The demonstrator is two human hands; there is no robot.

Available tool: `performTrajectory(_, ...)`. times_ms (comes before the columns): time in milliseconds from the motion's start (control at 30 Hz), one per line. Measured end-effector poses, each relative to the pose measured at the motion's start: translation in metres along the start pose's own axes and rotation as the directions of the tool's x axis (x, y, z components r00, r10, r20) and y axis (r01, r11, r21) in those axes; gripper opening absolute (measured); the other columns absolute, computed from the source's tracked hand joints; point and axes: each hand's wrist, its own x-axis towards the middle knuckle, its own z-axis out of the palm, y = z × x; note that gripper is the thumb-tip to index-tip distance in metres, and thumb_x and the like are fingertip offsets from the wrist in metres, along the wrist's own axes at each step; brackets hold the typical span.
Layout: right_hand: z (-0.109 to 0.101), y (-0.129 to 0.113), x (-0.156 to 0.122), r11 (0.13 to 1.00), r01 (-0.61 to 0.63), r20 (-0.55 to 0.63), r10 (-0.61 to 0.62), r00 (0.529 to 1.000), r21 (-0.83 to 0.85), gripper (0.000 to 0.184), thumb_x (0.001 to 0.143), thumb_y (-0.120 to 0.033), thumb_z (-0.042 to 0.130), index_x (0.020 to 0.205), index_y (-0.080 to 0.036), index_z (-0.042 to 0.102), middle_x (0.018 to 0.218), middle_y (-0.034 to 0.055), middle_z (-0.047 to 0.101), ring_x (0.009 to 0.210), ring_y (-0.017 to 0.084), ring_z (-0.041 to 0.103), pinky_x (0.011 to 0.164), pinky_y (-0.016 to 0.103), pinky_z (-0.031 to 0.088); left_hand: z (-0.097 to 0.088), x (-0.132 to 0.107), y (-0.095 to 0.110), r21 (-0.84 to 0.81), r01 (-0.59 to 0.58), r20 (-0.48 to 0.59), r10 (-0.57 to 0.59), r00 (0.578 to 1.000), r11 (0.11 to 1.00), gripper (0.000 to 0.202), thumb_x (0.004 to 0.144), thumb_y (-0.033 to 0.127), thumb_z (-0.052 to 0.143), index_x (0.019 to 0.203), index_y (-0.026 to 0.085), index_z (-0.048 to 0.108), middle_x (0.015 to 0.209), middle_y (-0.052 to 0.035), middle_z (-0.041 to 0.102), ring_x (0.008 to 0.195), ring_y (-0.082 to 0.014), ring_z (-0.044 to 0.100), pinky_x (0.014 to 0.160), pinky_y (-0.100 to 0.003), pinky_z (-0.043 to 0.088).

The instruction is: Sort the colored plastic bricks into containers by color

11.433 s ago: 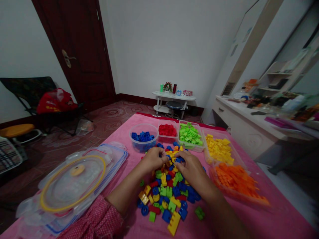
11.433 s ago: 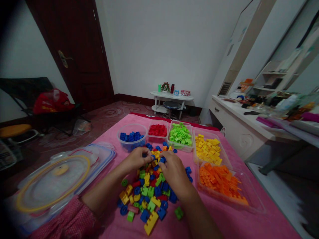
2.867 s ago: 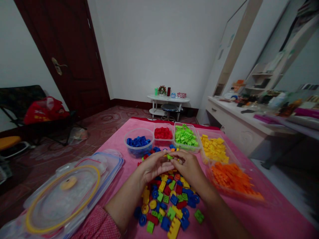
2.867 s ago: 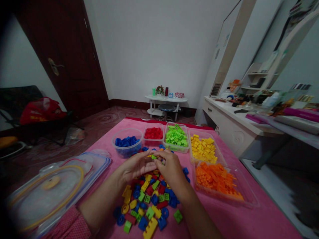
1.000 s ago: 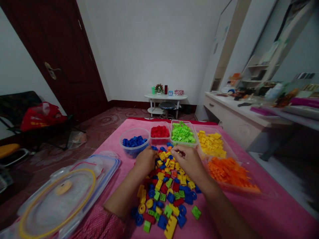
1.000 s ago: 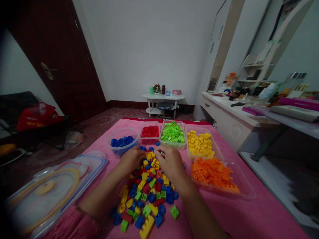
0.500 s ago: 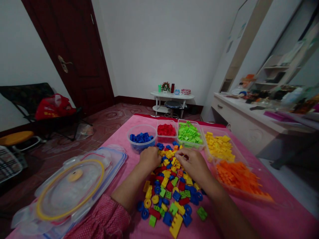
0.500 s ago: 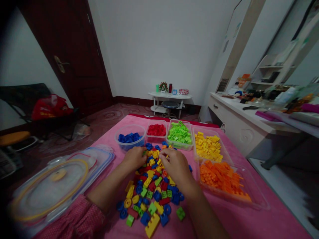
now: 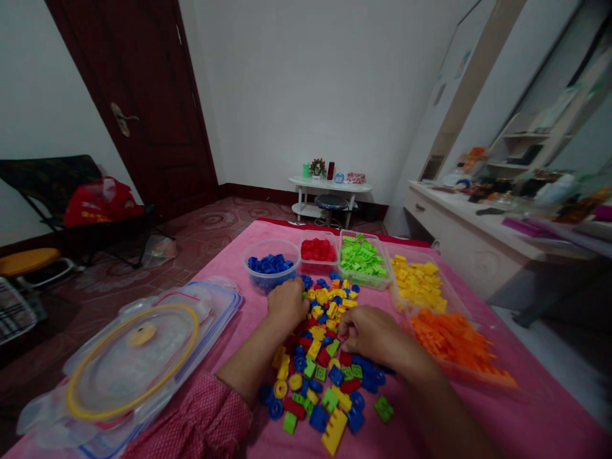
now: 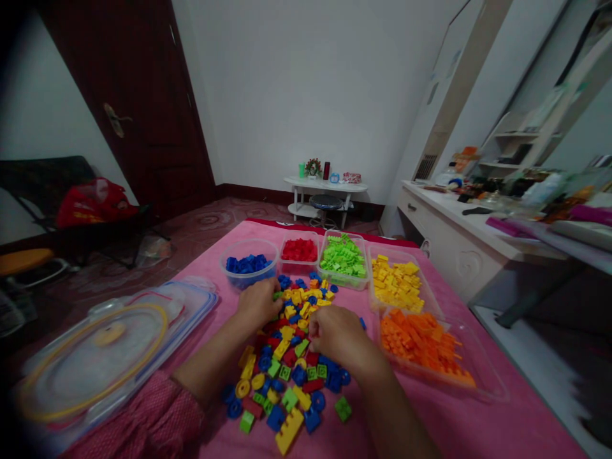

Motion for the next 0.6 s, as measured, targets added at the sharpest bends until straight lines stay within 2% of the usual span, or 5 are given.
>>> performTrajectory(133,0.004,0.002,0.005,0.999,-0.046,-0.052,0.046,0.998,-0.003,0.018,0.062,-0.023,0.069,0.080,-0.024,0.068,0.082,-0.0005,0.066,0.073,0.014,0.056,0.056,0.022,0.028,0.003,0.000,0.000,-0.015,-0.022,-0.032,0.022,0.999,1.000,0.020,0.075,0.024,0.052,0.094,0.019,0.058,0.100,-0.0096,0.064,0.093,-0.0237,0.063,0.076,-0.032,0.048)
performTrajectory(233,0.000,0.005,0.005,0.999,-0.036,-0.029,0.036,0.999,0.030,0.013,0.063,-0.022,0.067,0.076,-0.023,0.067,0.077,-0.0023,0.065,0.067,0.012,0.055,0.054,0.022,0.027,0.002,-0.001,0.002,-0.021,-0.032,-0.033,0.031,0.999,0.999,0.018,0.076,0.023,0.051,0.092,0.019,0.059,0.097,-0.0083,0.065,0.091,-0.0230,0.063,0.075,-0.031,0.047)
performTrajectory(400,-0.003,-0.018,-0.007,0.972,0.185,0.006,-0.188,0.982,0.143,0.019,0.064,-0.026,0.071,0.082,-0.024,0.068,0.076,-0.0034,0.064,0.069,0.011,0.054,0.056,0.021,0.030,0.000,-0.001,0.000,-0.057,-0.040,-0.050,0.037,0.998,0.998,0.020,0.075,0.023,0.052,0.092,0.022,0.061,0.094,-0.0050,0.067,0.087,-0.0226,0.064,0.073,-0.030,0.047)
performTrajectory(500,0.005,-0.045,-0.016,0.889,0.419,-0.001,-0.426,0.905,0.184,0.026,0.062,-0.034,0.076,0.087,-0.028,0.070,0.091,-0.0027,0.062,0.081,0.013,0.055,0.065,0.022,0.035,-0.002,0.001,-0.004,-0.110,-0.071,-0.039,0.067,0.997,0.991,0.020,0.072,0.020,0.054,0.089,0.022,0.063,0.095,-0.0046,0.067,0.089,-0.0217,0.063,0.073,-0.028,0.046)
performTrajectory(600,0.024,-0.069,-0.022,0.753,0.620,0.011,-0.638,0.770,0.220,0.024,0.070,-0.040,0.071,0.092,-0.032,0.070,0.102,-0.0023,0.059,0.096,0.015,0.052,0.081,0.025,0.036,-0.008,0.005,-0.009,-0.189,-0.133,-0.021,0.131,0.991,0.973,0.020,0.069,0.019,0.056,0.087,0.020,0.065,0.092,-0.0049,0.068,0.088,-0.0203,0.062,0.074,-0.027,0.045)
